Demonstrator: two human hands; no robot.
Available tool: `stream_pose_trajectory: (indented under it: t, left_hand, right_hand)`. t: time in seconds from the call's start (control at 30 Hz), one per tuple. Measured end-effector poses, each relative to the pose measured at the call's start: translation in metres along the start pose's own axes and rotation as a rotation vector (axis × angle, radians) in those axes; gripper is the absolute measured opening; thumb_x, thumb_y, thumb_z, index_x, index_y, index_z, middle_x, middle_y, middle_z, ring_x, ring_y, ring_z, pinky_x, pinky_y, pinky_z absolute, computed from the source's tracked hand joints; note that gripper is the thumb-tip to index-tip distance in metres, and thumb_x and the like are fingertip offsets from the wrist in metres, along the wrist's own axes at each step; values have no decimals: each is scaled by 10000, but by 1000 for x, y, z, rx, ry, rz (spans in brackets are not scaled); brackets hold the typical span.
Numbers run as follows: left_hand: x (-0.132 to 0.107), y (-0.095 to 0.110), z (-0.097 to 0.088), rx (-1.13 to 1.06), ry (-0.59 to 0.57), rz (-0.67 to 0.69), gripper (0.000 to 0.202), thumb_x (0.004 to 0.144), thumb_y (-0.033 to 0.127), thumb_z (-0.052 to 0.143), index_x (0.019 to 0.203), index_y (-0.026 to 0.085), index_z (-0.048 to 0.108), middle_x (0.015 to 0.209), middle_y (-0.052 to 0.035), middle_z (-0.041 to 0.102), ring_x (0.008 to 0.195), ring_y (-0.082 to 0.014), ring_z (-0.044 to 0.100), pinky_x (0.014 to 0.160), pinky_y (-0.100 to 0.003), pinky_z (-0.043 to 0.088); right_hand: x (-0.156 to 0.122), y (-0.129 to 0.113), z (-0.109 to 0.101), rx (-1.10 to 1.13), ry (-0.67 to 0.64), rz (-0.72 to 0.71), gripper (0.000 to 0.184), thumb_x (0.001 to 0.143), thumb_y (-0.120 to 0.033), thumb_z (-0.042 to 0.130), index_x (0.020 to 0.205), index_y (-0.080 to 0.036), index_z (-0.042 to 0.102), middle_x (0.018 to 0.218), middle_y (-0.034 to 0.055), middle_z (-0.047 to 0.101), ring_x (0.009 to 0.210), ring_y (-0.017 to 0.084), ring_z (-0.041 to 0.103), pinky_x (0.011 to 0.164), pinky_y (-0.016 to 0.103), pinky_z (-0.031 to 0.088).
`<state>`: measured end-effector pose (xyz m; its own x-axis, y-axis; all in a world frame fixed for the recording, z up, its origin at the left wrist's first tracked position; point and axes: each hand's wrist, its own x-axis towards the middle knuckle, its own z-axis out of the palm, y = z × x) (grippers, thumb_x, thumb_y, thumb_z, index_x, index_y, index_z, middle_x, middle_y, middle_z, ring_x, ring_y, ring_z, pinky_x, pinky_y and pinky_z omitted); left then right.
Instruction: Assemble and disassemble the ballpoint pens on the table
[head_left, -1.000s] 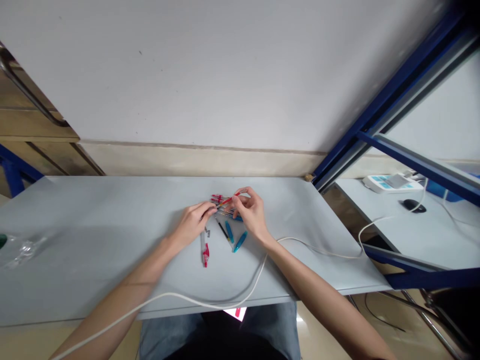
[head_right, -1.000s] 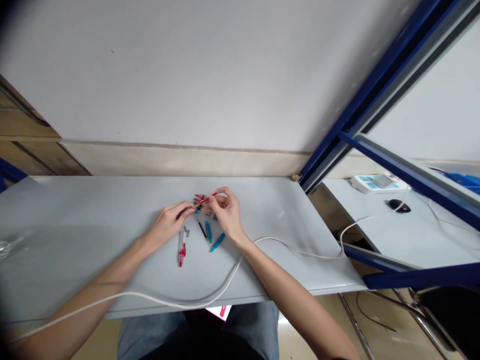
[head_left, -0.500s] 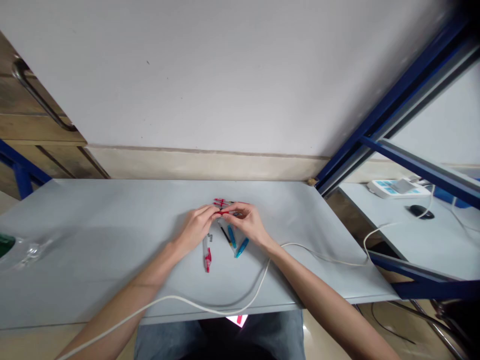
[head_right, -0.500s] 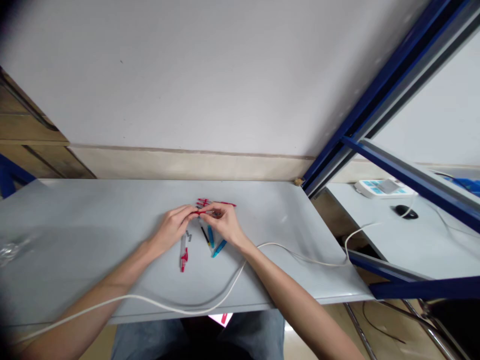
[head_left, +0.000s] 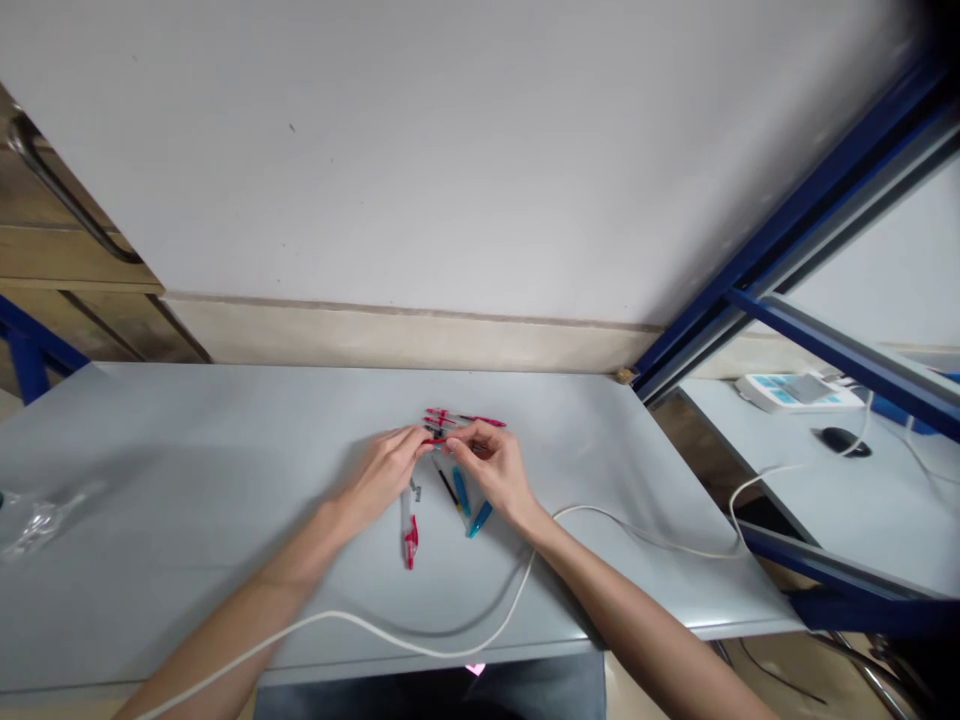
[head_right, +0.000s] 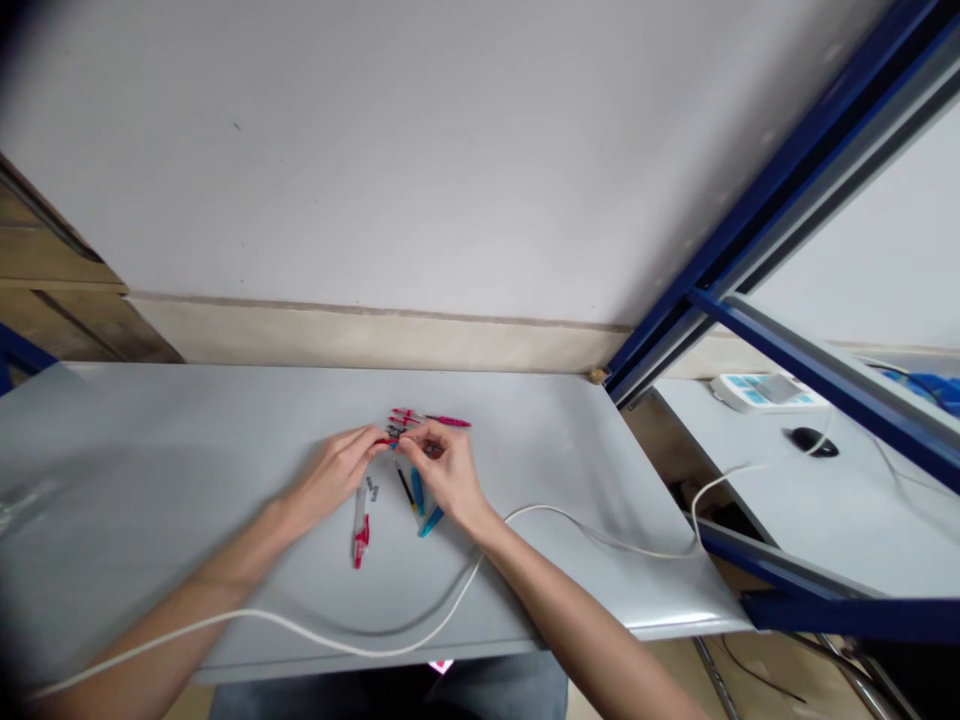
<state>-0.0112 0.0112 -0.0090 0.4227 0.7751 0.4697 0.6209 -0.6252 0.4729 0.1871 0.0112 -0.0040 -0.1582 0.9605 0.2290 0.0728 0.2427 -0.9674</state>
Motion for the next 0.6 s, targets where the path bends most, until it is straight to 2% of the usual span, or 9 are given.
stream_pose_trajectory:
  t: [0.13,0.2,0.3,0.37,0.43,0.53,0.6]
  left_hand:
    - [-3,2,3,93,-1,27,200,1045,267,452,1187,231,587,947,-31,737,767,-169,701,666,-258,480]
    - [-4,3,5,141,3,49,192,1048,301,456,1120,230,619,898,-23,736,724,-162,693,633,-250,454]
    - [-4,3,7,143,18,16,260,1053,252,416,914,208,630,782,-8,694,668,-134,651,610,-236,406]
    - [-3,1,7,138,46,-64,264,1043,231,420,873,201,620,757,-4,686,637,-125,625,597,-236,383]
    - [-2,-4,7,146,68,-140,260,1036,233,425,866,196,618,761,-7,695,623,-126,614,593,-241,376]
    - [0,-12,5,133,65,-208,268,1036,241,402,892,197,624,798,-19,716,664,-138,642,621,-239,404]
    - [0,-16,3,116,39,-231,269,1037,250,391,933,201,634,829,-26,731,706,-149,669,638,-238,424]
  right_hand:
    - [-1,1,0,-17,-25,34,224,892,-388,706,824,-175,712,797,49,718,719,186,642,667,285,481]
    - [-1,0,0,9,-57,48,236,896,-395,706,820,-172,717,783,49,719,712,188,644,670,289,483]
    - [-1,-3,-1,8,-62,48,235,902,-403,710,874,-171,726,835,55,730,745,197,654,691,302,492]
    - [-2,-4,-2,-112,-44,-6,215,888,-390,738,931,-179,726,850,48,721,771,204,644,725,320,495]
    - [-5,-5,-1,-330,-78,-114,176,871,-340,768,962,-193,728,877,47,700,844,221,622,793,349,491]
    - [-12,-5,4,-627,-224,-269,177,836,-276,805,981,-204,734,995,70,666,969,258,559,869,392,480]
    - [-17,-5,10,-730,-297,-295,224,814,-287,825,1001,-207,731,1030,76,647,984,268,524,876,406,481]
